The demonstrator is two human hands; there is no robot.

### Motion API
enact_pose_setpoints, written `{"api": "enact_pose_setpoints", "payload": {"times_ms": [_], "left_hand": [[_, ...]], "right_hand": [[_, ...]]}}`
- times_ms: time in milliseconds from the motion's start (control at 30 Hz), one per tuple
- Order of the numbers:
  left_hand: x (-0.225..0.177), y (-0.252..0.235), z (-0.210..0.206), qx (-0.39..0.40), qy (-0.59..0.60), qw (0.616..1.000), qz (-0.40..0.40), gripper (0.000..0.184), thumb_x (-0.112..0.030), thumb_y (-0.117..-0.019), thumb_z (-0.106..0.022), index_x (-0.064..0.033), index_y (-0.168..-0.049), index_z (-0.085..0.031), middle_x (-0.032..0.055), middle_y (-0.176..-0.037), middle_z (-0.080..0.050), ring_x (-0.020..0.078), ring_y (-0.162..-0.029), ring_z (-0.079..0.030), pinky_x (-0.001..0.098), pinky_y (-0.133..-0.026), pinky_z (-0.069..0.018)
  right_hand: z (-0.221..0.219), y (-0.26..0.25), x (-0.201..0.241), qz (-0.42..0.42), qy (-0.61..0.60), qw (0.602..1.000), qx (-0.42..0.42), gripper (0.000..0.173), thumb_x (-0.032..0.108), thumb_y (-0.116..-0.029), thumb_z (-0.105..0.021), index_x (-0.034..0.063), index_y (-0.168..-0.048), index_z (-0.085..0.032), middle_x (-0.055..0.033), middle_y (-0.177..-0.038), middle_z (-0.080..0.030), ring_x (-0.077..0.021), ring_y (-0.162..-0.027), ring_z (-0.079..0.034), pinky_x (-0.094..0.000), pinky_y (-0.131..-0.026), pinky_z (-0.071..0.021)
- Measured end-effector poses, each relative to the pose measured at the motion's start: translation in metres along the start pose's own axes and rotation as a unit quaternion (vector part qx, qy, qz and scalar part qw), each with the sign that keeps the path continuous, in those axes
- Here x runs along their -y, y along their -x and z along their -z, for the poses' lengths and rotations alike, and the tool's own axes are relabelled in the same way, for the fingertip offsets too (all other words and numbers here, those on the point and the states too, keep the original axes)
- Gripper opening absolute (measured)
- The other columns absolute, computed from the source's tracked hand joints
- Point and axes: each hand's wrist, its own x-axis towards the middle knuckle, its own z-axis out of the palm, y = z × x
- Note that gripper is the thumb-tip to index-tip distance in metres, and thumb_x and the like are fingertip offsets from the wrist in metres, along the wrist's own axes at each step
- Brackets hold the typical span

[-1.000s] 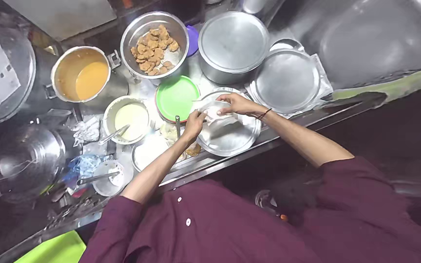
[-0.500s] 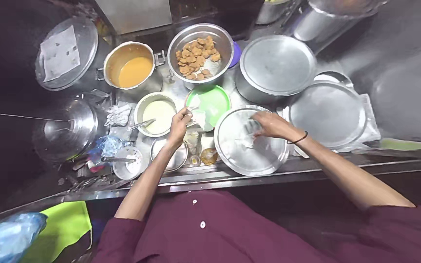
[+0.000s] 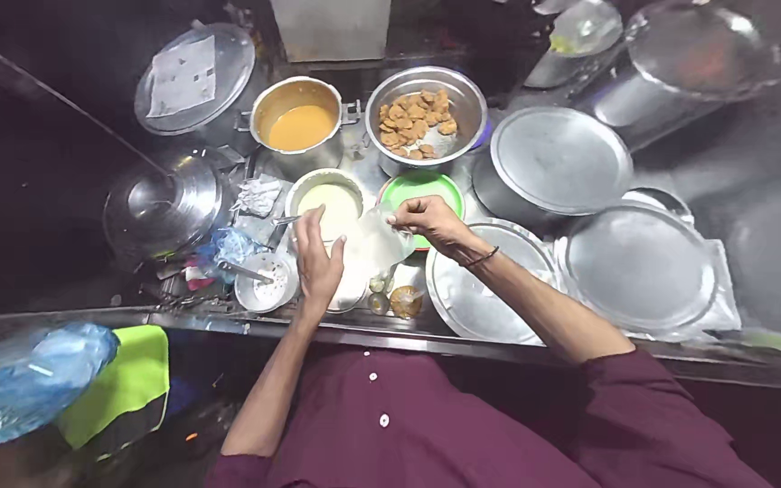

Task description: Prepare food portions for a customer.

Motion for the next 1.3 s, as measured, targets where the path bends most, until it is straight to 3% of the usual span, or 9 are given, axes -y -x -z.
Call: {"api": "enact_pose_setpoints", "payload": {"times_ms": [267, 533, 700, 767, 833, 967, 1133, 1233, 1300], "left_hand": [[-0.001, 0.025, 0.009, -0.063, 0.375, 0.918, 0.11, 0.009, -0.006, -0.0952, -0.071, 0.0033, -0.095, -0.07, 0.0131, -0.08, -0.072, 0.0215, -0.068, -0.071, 0.0371, -0.067, -0.063], [0.017, 0.024, 0.026, -0.012, 0.482, 0.858, 0.18, 0.023, -0.019, -0.105, -0.058, -0.0008, -0.113, -0.069, 0.0139, -0.102, -0.073, 0.0248, -0.091, -0.071, 0.0442, -0.082, -0.061], [0.032, 0.004, 0.046, -0.092, 0.657, 0.683, 0.306, 0.025, -0.022, -0.1076, -0.052, -0.003, -0.115, -0.065, 0.0113, -0.097, -0.07, 0.0222, -0.086, -0.071, 0.0425, -0.083, -0.0609], [0.029, -0.002, 0.048, -0.116, 0.667, 0.641, 0.362, 0.022, -0.027, -0.1062, -0.052, -0.0086, -0.108, -0.064, 0.0053, -0.083, -0.064, 0.0163, -0.07, -0.064, 0.0355, -0.07, -0.0593], [0.036, -0.007, 0.045, -0.132, 0.638, 0.657, 0.379, 0.019, -0.031, -0.1043, -0.053, -0.0148, -0.099, -0.061, -0.002, -0.072, -0.053, 0.0079, -0.055, -0.049, 0.0234, -0.053, -0.0475], [0.037, 0.002, 0.051, -0.001, 0.581, 0.768, 0.27, 0.015, -0.025, -0.1009, -0.064, -0.0134, -0.11, -0.065, 0.0038, -0.08, -0.063, 0.0078, -0.057, -0.053, 0.0214, -0.05, -0.0459], [0.036, 0.01, 0.051, -0.001, 0.156, 0.984, 0.09, 0.033, 0.0, -0.0875, -0.072, -0.0071, -0.115, -0.057, 0.0097, -0.118, -0.063, 0.0215, -0.09, -0.065, 0.0379, -0.066, -0.0574], [0.043, -0.003, 0.057, -0.053, -0.059, 0.994, -0.071, 0.02, 0.008, -0.084, -0.061, -0.0105, -0.075, -0.06, 0.0071, -0.139, -0.057, 0.0306, -0.127, -0.051, 0.0487, -0.096, -0.0491], [0.049, -0.005, 0.062, -0.039, -0.11, 0.989, -0.091, 0.027, 0.007, -0.0896, -0.055, -0.012, -0.087, -0.073, 0.0065, -0.137, -0.06, 0.0347, -0.124, -0.052, 0.0528, -0.096, -0.045]], "right_hand": [[-0.077, -0.002, -0.01, 0.045, -0.126, 0.99, 0.05, 0.019, 0.02, -0.1045, -0.058, 0.0069, -0.095, -0.067, -0.0038, -0.087, -0.067, -0.0107, -0.077, -0.064, -0.0296, -0.072, -0.0571], [-0.106, -0.007, -0.023, 0.053, -0.218, 0.974, 0.027, 0.013, 0.021, -0.1061, -0.056, 0.0113, -0.098, -0.059, -0.0069, -0.089, -0.069, -0.0152, -0.081, -0.068, -0.0352, -0.078, -0.0593], [-0.104, -0.011, -0.021, 0.073, -0.281, 0.956, 0.048, 0.021, 0.02, -0.1084, -0.047, 0.0243, -0.127, -0.055, -0.0024, -0.097, -0.063, -0.0125, -0.085, -0.065, -0.0342, -0.08, -0.0593], [-0.106, -0.009, -0.027, 0.109, -0.203, 0.97, 0.076, 0.015, 0.021, -0.1062, -0.051, 0.0167, -0.115, -0.063, -0.0028, -0.099, -0.063, -0.0111, -0.086, -0.063, -0.0311, -0.079, -0.057], [-0.105, -0.01, -0.026, 0.207, 0.067, 0.973, 0.081, 0.016, 0.02, -0.0988, -0.065, 0.0098, -0.1, -0.077, -0.0015, -0.091, -0.065, -0.009, -0.08, -0.059, -0.0252, -0.07, -0.0519], [-0.114, -0.017, -0.023, 0.288, 0.537, 0.791, -0.045, 0.02, 0.014, -0.0964, -0.062, 0.0113, -0.11, -0.076, -0.0134, -0.088, -0.06, -0.0271, -0.067, -0.061, -0.0439, -0.054, -0.0522], [-0.109, -0.029, -0.001, 0.144, 0.582, 0.799, -0.046, 0.017, 0.013, -0.0986, -0.062, 0.0061, -0.11, -0.072, -0.0223, -0.101, -0.063, -0.0384, -0.079, -0.067, -0.0544, -0.064, -0.0543], [-0.087, -0.051, 0.002, 0.116, 0.513, 0.849, 0.054, 0.027, 0.01, -0.0931, -0.061, 0.0101, -0.116, -0.074, -0.0143, -0.093, -0.068, -0.028, -0.076, -0.067, -0.0481, -0.067, -0.0551], [-0.062, -0.062, -0.002, 0.141, 0.325, 0.914, 0.198, 0.029, 0.014, -0.0992, -0.066, 0.0112, -0.127, -0.073, -0.0062, -0.094, -0.072, -0.0125, -0.075, -0.068, -0.0327, -0.069, -0.0602]]}}
